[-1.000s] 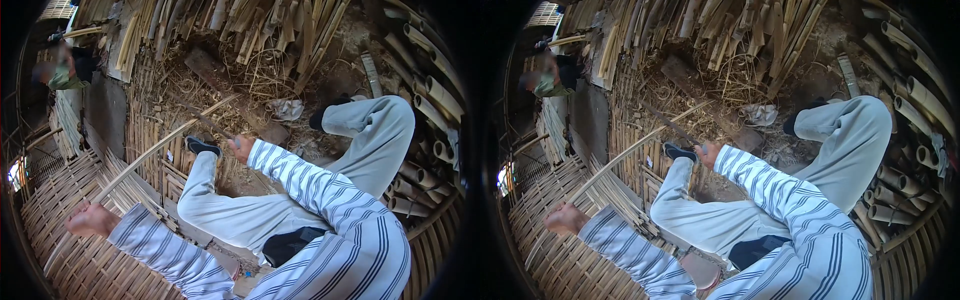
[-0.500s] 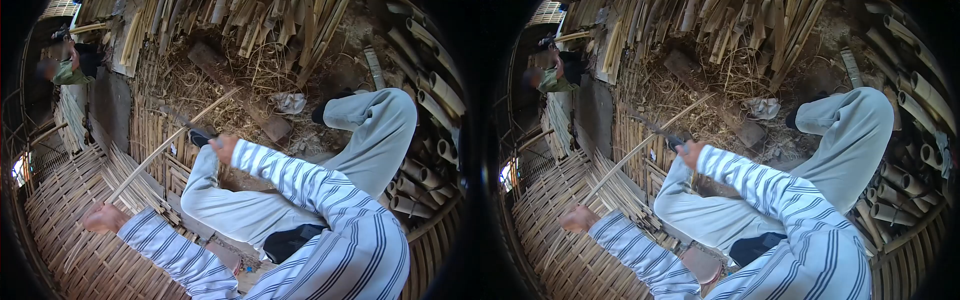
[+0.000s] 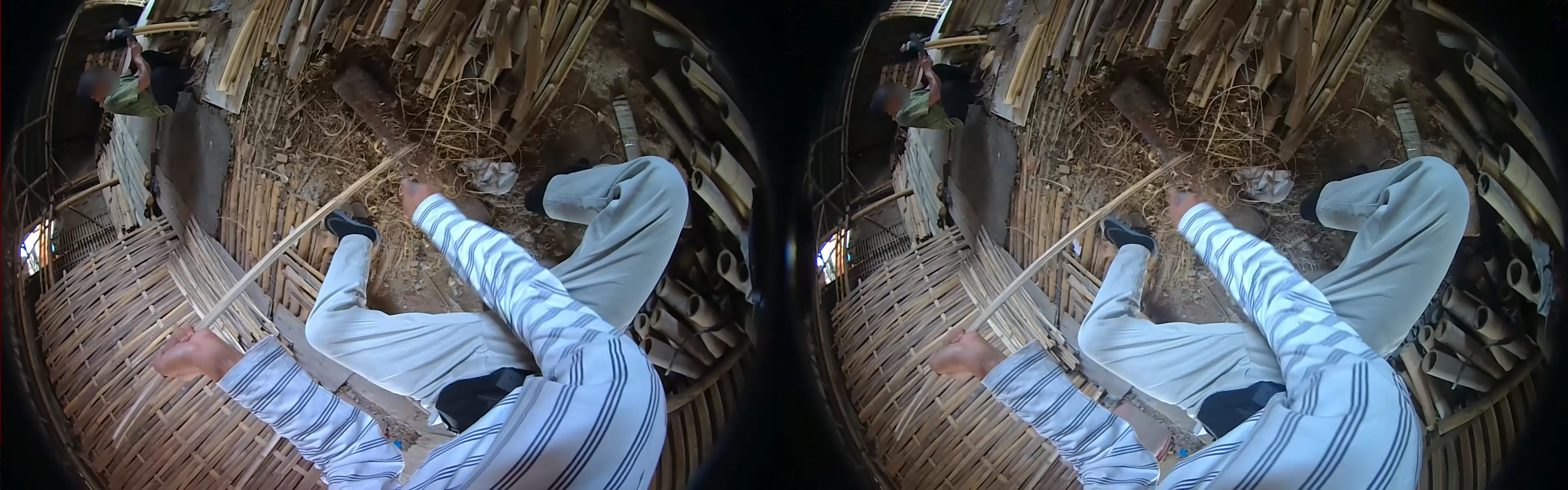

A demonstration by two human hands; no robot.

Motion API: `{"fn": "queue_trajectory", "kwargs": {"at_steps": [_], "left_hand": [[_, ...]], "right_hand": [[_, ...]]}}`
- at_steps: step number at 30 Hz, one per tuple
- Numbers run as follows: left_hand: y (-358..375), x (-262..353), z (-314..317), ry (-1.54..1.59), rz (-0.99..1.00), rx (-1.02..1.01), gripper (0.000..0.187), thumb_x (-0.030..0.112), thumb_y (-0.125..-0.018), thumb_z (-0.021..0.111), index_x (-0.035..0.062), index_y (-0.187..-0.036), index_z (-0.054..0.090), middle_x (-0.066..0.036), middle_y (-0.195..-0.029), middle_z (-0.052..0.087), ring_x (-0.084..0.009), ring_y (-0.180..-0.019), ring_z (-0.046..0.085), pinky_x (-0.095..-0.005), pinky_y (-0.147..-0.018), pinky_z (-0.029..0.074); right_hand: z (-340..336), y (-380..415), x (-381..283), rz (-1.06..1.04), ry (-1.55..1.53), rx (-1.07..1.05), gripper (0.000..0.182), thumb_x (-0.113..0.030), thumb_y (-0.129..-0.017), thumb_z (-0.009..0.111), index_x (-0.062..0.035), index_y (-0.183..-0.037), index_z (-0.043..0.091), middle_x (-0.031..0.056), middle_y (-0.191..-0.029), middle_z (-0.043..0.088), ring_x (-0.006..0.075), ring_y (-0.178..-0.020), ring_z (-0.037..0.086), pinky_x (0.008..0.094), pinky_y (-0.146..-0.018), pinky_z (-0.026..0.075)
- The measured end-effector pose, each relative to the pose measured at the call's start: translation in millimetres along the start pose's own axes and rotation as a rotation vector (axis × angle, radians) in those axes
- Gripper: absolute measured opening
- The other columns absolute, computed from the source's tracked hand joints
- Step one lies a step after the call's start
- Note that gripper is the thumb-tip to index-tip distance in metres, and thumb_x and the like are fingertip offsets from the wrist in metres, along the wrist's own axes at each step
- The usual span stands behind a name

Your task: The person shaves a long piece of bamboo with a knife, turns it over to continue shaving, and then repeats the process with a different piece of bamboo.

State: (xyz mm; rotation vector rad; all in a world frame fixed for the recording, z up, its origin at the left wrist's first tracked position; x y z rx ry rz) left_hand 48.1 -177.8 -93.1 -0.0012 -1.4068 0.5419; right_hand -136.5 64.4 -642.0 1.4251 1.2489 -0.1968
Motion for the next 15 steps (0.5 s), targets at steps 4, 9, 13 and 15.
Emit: {"fn": "queue_trajectory", "kwargs": {"at_steps": [4,9,13,15], "left_hand": [[-33,-6,-6,-0.305,0.142,-0.107,0.012,0.005,-0.072,0.034,0.0028,-0.082,0.028,-0.007,-0.071,0.031,-0.0172,-0.056,0.031,-0.037,-0.061,0.032],[33,18,3,-0.027,0.016,0.002,0.011,0.005,-0.07,0.034,0.008,-0.063,0.027,-0.008,-0.061,0.034,-0.0175,-0.048,0.033,-0.0312,-0.049,0.032],[37,27,13,0.034,0.037,-0.145,0.015,0.008,-0.074,0.031,0.0133,-0.064,0.021,-0.002,-0.056,0.026,-0.0131,-0.048,0.025,-0.0309,-0.046,0.022],[40,37,32,0.043,0.085,-0.211,0.016,0.008,-0.074,0.031,0.0139,-0.065,0.021,-0.002,-0.057,0.024,-0.0134,-0.048,0.024,-0.0309,-0.046,0.022]], "right_hand": [[-16,108,-116,-0.163,0.058,-0.262,0.06,-0.055,-0.09,0.036,-0.0018,-0.104,0.059,0.0304,-0.091,0.062,0.0467,-0.089,0.061,0.0505,-0.08,0.049],[-20,79,-61,-0.221,-0.019,-0.17,0.05,-0.049,-0.092,0.04,-0.0022,-0.091,0.059,0.0272,-0.079,0.063,0.043,-0.076,0.062,0.048,-0.072,0.051],[-22,-20,91,0.325,0.084,0.139,0.06,-0.05,-0.093,0.036,0.0033,-0.093,0.064,0.0303,-0.089,0.062,0.044,-0.085,0.061,0.0481,-0.079,0.048],[-33,17,34,0.098,0.059,-0.009,0.059,-0.048,-0.094,0.037,0.0045,-0.094,0.062,0.0317,-0.089,0.061,0.0456,-0.085,0.06,0.0511,-0.078,0.046]]}}
Point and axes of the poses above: each hand's wrist, its own y-axis away from the middle knuckle, its own z-axis out of the palm, x = y × z, the point moved 10 cm from there along -y, towards the middle knuckle
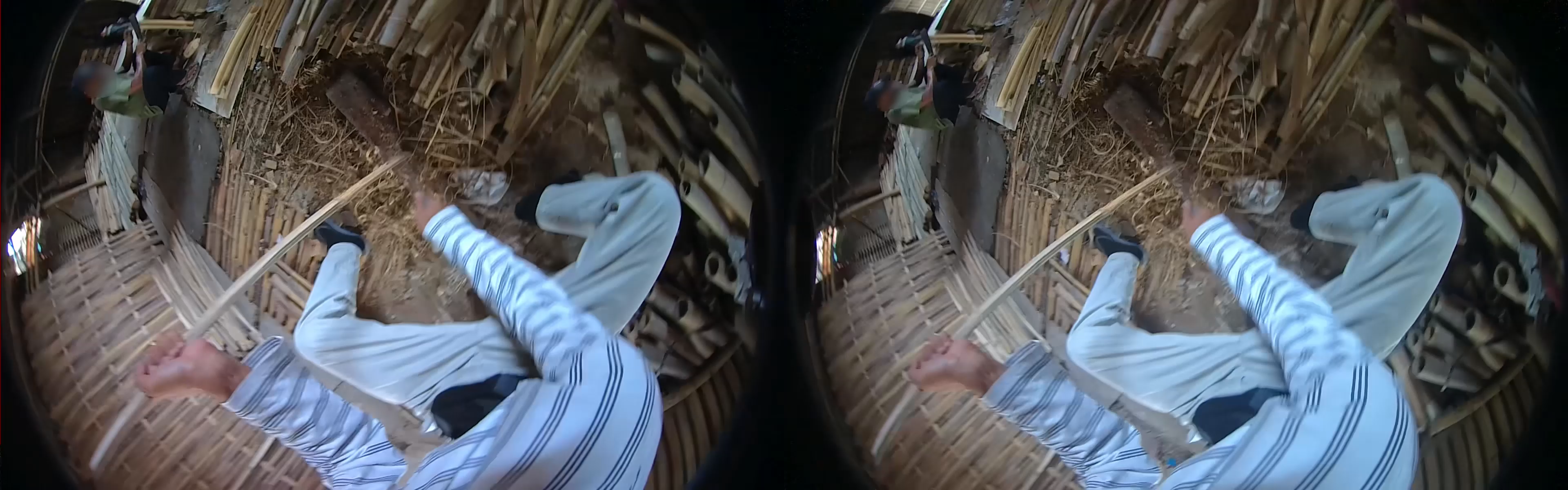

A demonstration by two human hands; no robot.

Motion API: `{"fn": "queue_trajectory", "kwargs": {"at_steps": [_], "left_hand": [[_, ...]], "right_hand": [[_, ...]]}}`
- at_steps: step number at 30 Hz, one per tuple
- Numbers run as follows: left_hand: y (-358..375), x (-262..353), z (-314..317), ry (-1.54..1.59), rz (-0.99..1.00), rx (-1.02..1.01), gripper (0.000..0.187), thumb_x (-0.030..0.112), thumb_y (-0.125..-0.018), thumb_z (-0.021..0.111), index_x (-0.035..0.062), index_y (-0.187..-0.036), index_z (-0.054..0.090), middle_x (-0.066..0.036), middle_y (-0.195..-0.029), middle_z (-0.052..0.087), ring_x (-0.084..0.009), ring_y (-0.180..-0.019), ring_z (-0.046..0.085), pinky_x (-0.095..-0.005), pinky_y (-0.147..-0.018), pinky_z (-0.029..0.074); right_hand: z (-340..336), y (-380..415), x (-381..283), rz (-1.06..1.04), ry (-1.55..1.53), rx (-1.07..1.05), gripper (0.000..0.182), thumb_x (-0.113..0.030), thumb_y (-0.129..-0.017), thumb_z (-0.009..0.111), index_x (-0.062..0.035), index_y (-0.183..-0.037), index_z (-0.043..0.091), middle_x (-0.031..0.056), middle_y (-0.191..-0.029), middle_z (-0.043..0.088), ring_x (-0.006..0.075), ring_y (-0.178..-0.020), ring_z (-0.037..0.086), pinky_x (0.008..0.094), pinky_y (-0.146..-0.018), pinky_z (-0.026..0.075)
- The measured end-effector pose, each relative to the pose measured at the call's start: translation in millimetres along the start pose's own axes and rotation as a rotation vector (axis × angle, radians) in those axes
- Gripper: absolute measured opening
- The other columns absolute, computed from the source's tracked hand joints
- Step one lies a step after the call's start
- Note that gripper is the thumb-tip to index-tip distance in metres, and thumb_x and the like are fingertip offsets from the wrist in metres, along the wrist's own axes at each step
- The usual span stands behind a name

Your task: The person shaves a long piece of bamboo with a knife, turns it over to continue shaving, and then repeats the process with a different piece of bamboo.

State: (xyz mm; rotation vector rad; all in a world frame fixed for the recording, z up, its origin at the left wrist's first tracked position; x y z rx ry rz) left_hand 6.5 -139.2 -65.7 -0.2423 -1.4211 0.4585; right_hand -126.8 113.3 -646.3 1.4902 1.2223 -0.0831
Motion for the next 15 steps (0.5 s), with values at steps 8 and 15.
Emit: {"fn": "queue_trajectory", "kwargs": {"at_steps": [8,15], "left_hand": [[6,0,6,0.042,-0.015,-0.008,0.024,0.009,-0.076,0.034,0.017,-0.06,0.018,0.001,-0.053,0.019,-0.0132,-0.044,0.021,-0.0305,-0.046,0.021],[33,12,28,0.091,-0.013,0.014,0.027,0.012,-0.077,0.033,0.0187,-0.059,0.015,0.004,-0.051,0.017,-0.0101,-0.043,0.014,-0.0272,-0.044,0.015]], "right_hand": [[10,64,-35,-0.32,-0.047,0.203,0.045,-0.044,-0.091,0.046,-0.0016,-0.09,0.061,0.024,-0.065,0.059,0.0452,-0.064,0.06,0.0502,-0.062,0.048],[6,5,44,-0.041,-0.005,0.074,0.051,-0.045,-0.093,0.041,0.0011,-0.087,0.061,0.028,-0.075,0.059,0.0458,-0.074,0.059,0.0499,-0.069,0.047]]}}
Point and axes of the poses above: each hand's wrist, its own y-axis away from the middle knuckle, its own z-axis out of the palm, x = y × z, the point moved 10 cm from there along -y, towards the middle knuckle
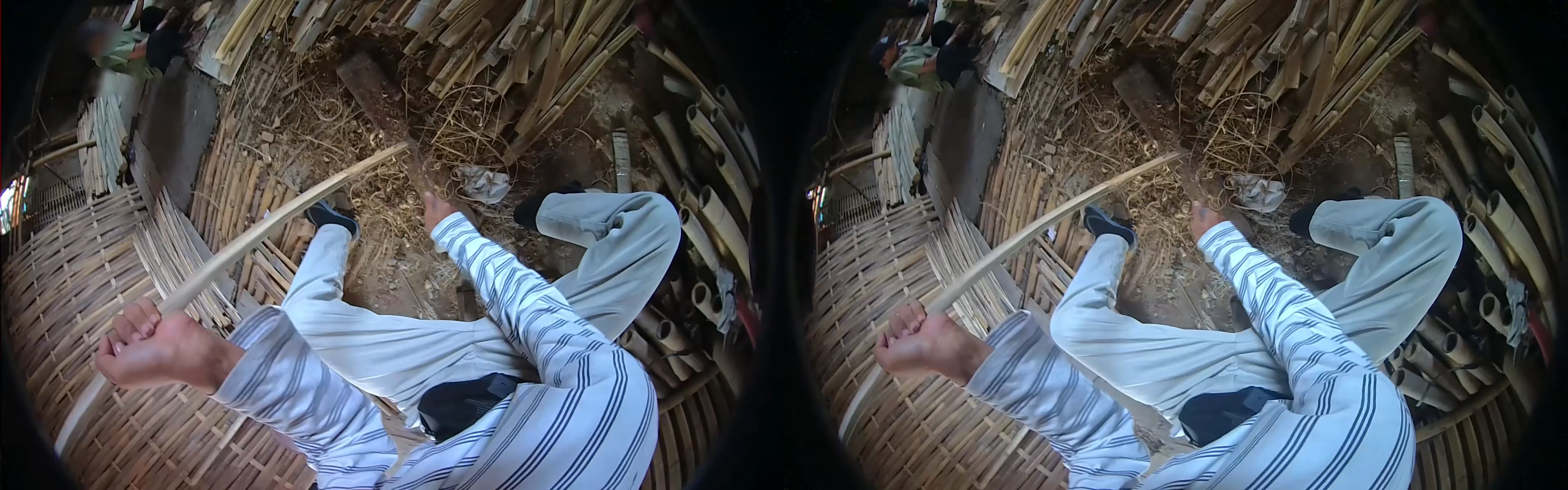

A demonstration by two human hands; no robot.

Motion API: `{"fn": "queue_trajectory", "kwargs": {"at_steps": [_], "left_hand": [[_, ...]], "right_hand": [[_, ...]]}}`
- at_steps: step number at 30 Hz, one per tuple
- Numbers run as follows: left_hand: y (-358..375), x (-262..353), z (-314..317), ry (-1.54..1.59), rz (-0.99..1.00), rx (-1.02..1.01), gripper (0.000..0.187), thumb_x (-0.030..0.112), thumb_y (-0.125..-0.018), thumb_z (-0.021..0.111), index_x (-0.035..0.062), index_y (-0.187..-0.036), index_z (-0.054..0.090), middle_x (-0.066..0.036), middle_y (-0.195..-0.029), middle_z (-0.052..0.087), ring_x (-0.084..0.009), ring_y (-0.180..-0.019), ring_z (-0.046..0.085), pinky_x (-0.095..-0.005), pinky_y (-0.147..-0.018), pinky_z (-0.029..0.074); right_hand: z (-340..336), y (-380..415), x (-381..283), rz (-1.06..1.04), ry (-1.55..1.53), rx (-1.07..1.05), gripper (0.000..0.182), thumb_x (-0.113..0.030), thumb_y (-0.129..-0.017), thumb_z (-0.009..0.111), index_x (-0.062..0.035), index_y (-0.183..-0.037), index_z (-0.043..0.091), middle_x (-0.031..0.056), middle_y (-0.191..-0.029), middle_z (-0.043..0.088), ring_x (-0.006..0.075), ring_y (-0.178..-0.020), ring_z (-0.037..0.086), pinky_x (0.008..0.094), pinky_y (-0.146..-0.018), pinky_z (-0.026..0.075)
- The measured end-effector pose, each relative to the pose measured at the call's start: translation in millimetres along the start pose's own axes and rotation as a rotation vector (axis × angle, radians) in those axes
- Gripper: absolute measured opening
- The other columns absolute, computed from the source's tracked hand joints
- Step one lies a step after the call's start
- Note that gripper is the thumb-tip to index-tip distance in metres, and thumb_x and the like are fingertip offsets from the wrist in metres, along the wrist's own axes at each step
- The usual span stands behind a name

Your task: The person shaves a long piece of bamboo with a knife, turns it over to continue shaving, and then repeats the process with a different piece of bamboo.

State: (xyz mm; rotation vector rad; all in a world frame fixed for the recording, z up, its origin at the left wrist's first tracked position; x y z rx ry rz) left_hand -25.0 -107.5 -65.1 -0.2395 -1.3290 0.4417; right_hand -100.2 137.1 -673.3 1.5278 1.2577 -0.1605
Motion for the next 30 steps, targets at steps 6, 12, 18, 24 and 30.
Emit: {"fn": "queue_trajectory", "kwargs": {"at_steps": [6,12,18,24,30], "left_hand": [[-23,-10,-22,-0.101,0.014,-0.021,0.025,0.009,-0.077,0.033,0.0188,-0.061,0.016,0.002,-0.053,0.018,-0.0121,-0.045,0.017,-0.0301,-0.046,0.018],[-24,-13,-19,0.03,-0.016,0.032,0.026,0.014,-0.077,0.035,0.0178,-0.059,0.017,0.002,-0.051,0.018,-0.0101,-0.043,0.015,-0.0278,-0.043,0.014],[-28,-16,-34,-0.034,0.011,0.035,0.026,0.011,-0.074,0.035,0.0176,-0.06,0.015,0.001,-0.053,0.019,-0.011,-0.043,0.016,-0.0288,-0.043,0.015],[-40,-25,-46,-0.034,-0.009,0.044,0.029,0.01,-0.072,0.036,0.0194,-0.057,0.013,0.001,-0.052,0.016,-0.0122,-0.042,0.016,-0.0292,-0.044,0.016],[-47,-33,-57,-0.1,-0.029,0.154,0.028,0.011,-0.074,0.036,0.0187,-0.058,0.014,0.003,-0.05,0.018,-0.0102,-0.042,0.014,-0.0278,-0.042,0.015]], "right_hand": [[6,60,-75,-0.178,-0.015,-0.005,0.055,-0.05,-0.091,0.04,0.0008,-0.095,0.064,0.0302,-0.085,0.061,0.0476,-0.085,0.059,0.0512,-0.078,0.048],[7,-14,27,0.192,0.107,-0.069,0.055,-0.046,-0.096,0.032,-0.0023,-0.106,0.063,0.026,-0.103,0.062,0.0427,-0.1,0.057,0.0455,-0.087,0.044],[25,65,-109,-0.243,-0.167,-0.065,0.046,-0.041,-0.095,0.041,-0.0009,-0.082,0.058,0.0249,-0.083,0.059,0.0386,-0.079,0.06,0.0405,-0.072,0.046],[5,81,-199,-0.483,-0.255,-0.022,0.039,-0.039,-0.092,0.048,-0.0025,-0.079,0.055,0.023,-0.059,0.056,0.0423,-0.059,0.059,0.047,-0.054,0.048],[3,76,-196,-0.618,-0.099,0.093,0.033,-0.036,-0.086,0.056,-0.0046,-0.078,0.055,0.0231,-0.058,0.056,0.0421,-0.056,0.059,0.0478,-0.048,0.046]]}}
Point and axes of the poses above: each hand's wrist, its own y-axis away from the middle knuckle, its own z-axis out of the palm, x = y × z, the point moved 10 cm from there along -y, towards the middle knuckle
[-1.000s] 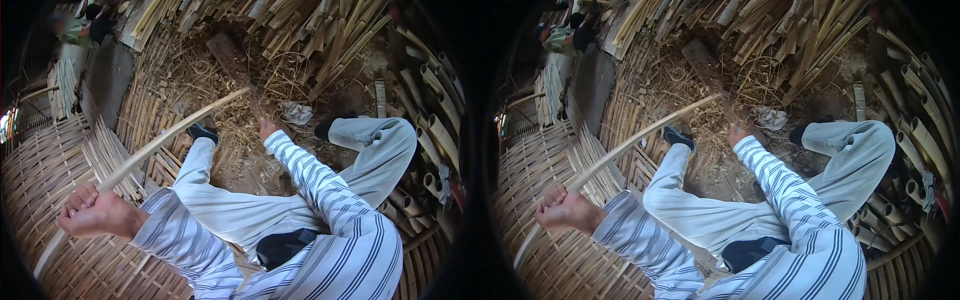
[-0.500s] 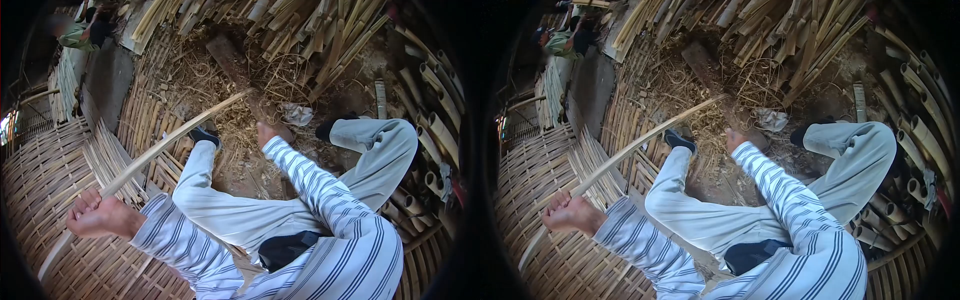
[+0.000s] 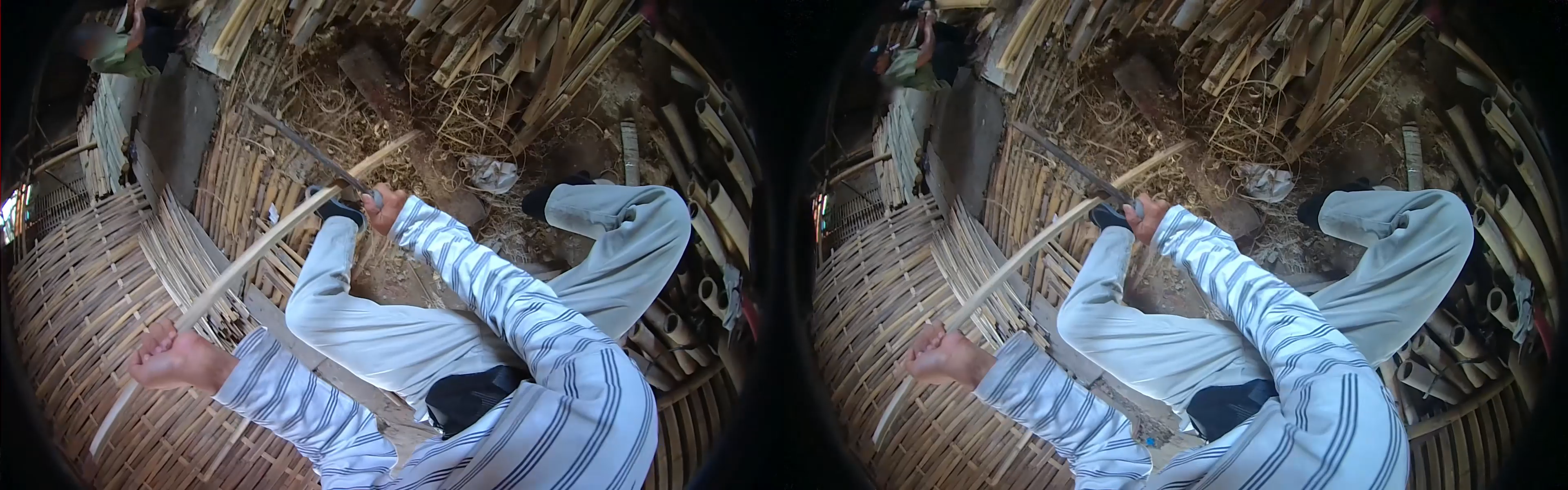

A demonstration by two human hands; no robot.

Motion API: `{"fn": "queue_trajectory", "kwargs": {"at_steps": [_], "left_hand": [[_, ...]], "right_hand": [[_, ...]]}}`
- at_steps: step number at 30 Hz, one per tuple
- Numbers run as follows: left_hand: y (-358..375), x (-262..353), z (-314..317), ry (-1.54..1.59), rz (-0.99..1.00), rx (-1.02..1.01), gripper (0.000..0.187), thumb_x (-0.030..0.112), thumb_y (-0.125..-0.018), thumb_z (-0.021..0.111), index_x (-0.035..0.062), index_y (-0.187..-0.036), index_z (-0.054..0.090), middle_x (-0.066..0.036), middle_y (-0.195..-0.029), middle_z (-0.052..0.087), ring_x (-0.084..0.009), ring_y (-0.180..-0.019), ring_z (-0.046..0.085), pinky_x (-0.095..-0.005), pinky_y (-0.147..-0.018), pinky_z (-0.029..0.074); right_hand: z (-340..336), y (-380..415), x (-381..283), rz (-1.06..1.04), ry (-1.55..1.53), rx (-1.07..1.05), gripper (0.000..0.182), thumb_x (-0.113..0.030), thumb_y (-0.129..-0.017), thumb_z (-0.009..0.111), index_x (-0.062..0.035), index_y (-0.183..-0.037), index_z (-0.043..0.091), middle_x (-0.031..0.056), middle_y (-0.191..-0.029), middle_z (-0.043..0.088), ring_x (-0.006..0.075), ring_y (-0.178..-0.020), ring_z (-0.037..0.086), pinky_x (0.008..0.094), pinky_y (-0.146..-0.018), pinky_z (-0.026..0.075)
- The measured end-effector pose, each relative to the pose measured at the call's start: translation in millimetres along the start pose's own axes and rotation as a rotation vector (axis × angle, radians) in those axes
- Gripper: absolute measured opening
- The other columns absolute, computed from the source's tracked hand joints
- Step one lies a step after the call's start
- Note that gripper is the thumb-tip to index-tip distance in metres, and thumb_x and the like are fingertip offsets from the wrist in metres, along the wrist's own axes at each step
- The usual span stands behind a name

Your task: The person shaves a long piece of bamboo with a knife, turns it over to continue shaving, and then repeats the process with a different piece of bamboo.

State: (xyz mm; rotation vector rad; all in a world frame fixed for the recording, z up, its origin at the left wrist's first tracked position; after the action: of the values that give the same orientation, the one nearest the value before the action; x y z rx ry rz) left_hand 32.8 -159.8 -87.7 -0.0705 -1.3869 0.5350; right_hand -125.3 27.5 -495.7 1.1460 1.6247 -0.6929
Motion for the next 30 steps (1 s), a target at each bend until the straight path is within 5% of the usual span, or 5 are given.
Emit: {"fn": "queue_trajectory", "kwargs": {"at_steps": [8,14,18,27,30], "left_hand": [[19,12,8,0.068,-0.007,-0.075,0.025,0.012,-0.075,0.033,0.0186,-0.059,0.015,0.001,-0.053,0.016,-0.0116,-0.044,0.014,-0.0286,-0.043,0.015],[22,21,10,0.064,0.056,-0.051,0.023,0.011,-0.074,0.033,0.0175,-0.058,0.018,0.001,-0.052,0.017,-0.0111,-0.044,0.015,-0.0282,-0.043,0.016],[20,20,26,0.092,0.055,-0.223,0.024,0.012,-0.074,0.035,0.0171,-0.056,0.019,0.002,-0.051,0.018,-0.0114,-0.043,0.016,-0.0278,-0.042,0.017],[15,6,-4,0.061,-0.025,0.064,0.025,0.015,-0.075,0.035,0.0185,-0.058,0.017,0.002,-0.052,0.018,-0.0118,-0.045,0.017,-0.0287,-0.045,0.016],[14,10,-2,0.057,0.007,-0.09,0.025,0.014,-0.075,0.035,0.0188,-0.059,0.017,0.002,-0.052,0.018,-0.0121,-0.045,0.017,-0.0289,-0.045,0.016]], "right_hand": [[-11,31,-32,0.142,-0.139,-0.026,0.036,-0.038,-0.09,0.052,-0.0026,-0.084,0.055,0.0265,-0.059,0.056,0.0454,-0.06,0.06,0.0507,-0.052,0.047],[-18,19,38,0.311,-0.017,0.107,0.038,-0.039,-0.09,0.052,-0.0024,-0.081,0.057,0.0271,-0.064,0.058,0.0445,-0.063,0.061,0.0512,-0.054,0.048],[-19,27,11,0.25,-0.045,-0.04,0.037,-0.038,-0.09,0.052,-0.0024,-0.078,0.057,0.0249,-0.061,0.057,0.0439,-0.06,0.06,0.0494,-0.052,0.047],[-4,34,6,0.151,-0.101,-0.052,0.04,-0.043,-0.089,0.051,-0.0029,-0.084,0.054,0.0246,-0.058,0.057,0.0458,-0.057,0.058,0.0523,-0.053,0.048],[-8,52,-31,0.118,-0.156,0.003,0.038,-0.04,-0.091,0.051,-0.0024,-0.085,0.054,0.025,-0.056,0.056,0.0451,-0.055,0.059,0.0517,-0.05,0.048]]}}
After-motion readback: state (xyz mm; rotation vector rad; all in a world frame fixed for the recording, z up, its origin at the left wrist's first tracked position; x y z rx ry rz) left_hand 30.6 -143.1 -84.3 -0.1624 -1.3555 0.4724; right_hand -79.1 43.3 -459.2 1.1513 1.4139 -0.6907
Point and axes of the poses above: each hand's wrist, its own y-axis away from the middle knuckle, its own z-axis out of the palm, x = y × z, the point moved 10 cm from there along -y, towards the middle knuckle
